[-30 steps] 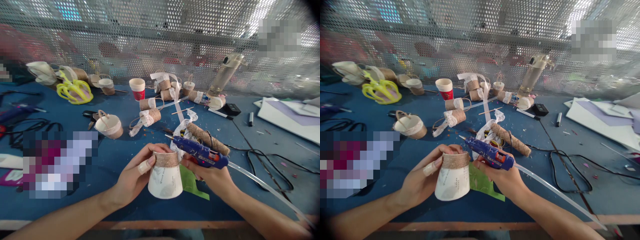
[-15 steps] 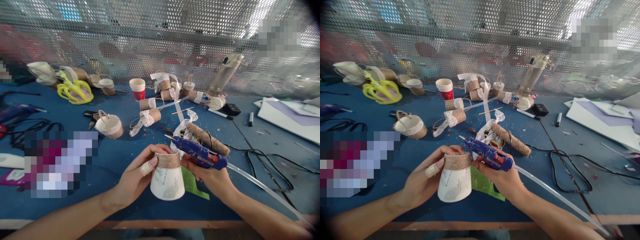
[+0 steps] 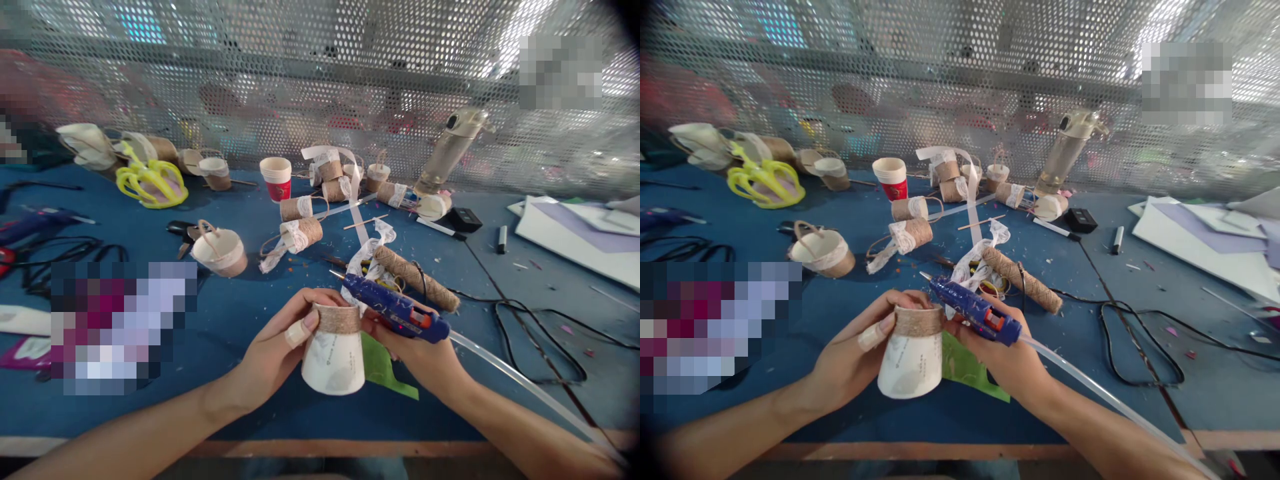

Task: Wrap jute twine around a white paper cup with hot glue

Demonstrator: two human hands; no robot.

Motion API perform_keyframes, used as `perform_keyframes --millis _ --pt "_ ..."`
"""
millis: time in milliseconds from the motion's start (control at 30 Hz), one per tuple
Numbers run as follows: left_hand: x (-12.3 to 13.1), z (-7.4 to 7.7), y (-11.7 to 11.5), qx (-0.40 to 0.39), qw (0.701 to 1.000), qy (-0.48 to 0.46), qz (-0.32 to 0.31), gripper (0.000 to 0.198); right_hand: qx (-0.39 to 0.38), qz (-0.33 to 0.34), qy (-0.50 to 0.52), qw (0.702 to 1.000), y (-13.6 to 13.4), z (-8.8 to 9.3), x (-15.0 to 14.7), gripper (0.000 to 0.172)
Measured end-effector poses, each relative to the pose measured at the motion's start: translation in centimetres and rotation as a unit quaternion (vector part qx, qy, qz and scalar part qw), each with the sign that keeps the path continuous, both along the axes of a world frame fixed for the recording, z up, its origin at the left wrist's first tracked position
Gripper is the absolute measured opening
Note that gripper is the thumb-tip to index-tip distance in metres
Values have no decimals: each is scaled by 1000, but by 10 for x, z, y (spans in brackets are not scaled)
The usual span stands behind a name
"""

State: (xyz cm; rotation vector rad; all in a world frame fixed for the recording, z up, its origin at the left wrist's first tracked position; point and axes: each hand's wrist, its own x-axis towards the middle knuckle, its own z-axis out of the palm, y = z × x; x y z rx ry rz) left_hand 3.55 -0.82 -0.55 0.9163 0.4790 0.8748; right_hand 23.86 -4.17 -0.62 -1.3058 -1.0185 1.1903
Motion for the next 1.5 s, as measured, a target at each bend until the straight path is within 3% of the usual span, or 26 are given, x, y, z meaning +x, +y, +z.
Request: perform_keyframes --millis 133,433,600,800,967,1100,1233,1500 --pt "1 1 3 -50 999 11 15 18 -32 23 -35 999 2 1 2 24" --pt "5 1 7 -189 981 20 23 26 12 27 -68 997 4 4 4 20" --pt "5 -7 7 -175 983 41 -32 42 22 25 -74 997 2 1 4 17" --pt "-2 -11 6 -117 984 96 -92 34 78 36 -107 991 1 0 8 13" --pt "-3 -8 8 -144 982 110 -63 34 134 27 -121 983 2 5 8 10" --pt "-2 -2 11 -186 979 72 -49 33 116 4 -120 986 4 7 10 8" --pt "-3 3 14 -223 972 29 -74 37 93 -8 -86 992 7 5 11 10" --pt "-4 0 12 -210 973 29 -90 38 76 -9 -98 992 5 6 9 11"
